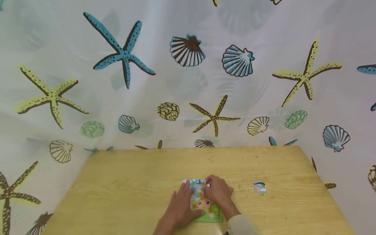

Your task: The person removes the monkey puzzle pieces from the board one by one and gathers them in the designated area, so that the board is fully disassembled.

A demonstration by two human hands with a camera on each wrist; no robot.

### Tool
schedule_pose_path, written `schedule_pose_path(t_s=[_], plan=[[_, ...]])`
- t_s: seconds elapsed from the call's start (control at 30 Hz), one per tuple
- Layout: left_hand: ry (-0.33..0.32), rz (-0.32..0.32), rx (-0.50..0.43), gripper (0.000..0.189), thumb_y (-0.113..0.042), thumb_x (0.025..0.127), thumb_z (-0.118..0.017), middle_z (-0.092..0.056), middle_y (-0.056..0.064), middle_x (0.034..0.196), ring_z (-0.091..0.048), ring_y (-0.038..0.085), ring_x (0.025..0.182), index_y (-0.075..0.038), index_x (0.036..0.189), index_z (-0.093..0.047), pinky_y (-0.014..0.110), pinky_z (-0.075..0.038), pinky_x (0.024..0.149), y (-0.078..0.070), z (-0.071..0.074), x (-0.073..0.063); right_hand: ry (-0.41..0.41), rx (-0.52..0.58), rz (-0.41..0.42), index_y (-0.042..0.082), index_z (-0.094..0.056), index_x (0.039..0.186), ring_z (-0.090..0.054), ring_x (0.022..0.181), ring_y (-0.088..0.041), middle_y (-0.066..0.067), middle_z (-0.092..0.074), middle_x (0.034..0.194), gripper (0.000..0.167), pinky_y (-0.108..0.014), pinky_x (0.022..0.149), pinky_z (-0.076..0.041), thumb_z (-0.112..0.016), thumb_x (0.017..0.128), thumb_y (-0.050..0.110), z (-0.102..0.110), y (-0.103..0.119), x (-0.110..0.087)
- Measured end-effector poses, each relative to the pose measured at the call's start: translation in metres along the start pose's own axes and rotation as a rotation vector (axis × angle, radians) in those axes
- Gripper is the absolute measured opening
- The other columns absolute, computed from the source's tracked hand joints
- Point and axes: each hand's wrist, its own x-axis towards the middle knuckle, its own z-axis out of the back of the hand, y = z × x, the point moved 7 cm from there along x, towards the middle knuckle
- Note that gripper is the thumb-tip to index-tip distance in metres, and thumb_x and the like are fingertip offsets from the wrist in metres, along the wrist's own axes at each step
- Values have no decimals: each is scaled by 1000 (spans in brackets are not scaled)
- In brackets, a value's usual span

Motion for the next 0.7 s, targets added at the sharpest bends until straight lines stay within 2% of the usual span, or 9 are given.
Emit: schedule_pose_path(t_s=[0.13, 0.33, 0.43, 0.53, 0.7], plan=[[-18, 6, -36, 87, -57, 79, -71, -20, 17, 161, -18, 35, 149, -6, 141, -41, 65, -19, 115, -1, 0, 1, -16, -23, 33, 20, -63, 98, -58, 76, -13, 6, -68, 84, 20, -42, 70, -35, -75, 83, 25, 0, 0, 0], [-37, 42, -80, 111, -56, 75, -76, -24, 19, 159, -21, 34, 149, -1, 152, -18, 62, -18, 117, 1, 2, 1, -8, -13, 89, 21, -61, 93, -52, 72, -11, 8, -61, 79, 17, -42, 72, -36, -75, 83, 26, 1, 0, -1], [-37, 45, -80, 115, -57, 74, -76, -23, 21, 159, -22, 35, 148, 1, 153, -15, 61, -19, 117, 1, 2, 1, 0, -15, 119, 21, -61, 91, -51, 70, -11, 9, -59, 78, 15, -42, 71, -36, -74, 84, 26, 2, 0, -2], [-30, 37, -61, 108, -57, 75, -75, -22, 19, 160, -21, 34, 149, 2, 149, -25, 61, -19, 117, 1, 1, 1, 10, -15, 152, 22, -59, 87, -48, 66, -10, 9, -58, 73, 15, -39, 69, -35, -74, 85, 27, 3, -1, -5], [-17, 29, -18, 85, -59, 77, -72, -18, 15, 162, -17, 32, 150, -2, 134, -45, 60, -20, 118, 2, -1, 2, 33, 23, 208, 21, -56, 83, -45, 61, -11, 9, -58, 68, 16, -31, 65, -33, -71, 87, 26, 5, -3, -7]])
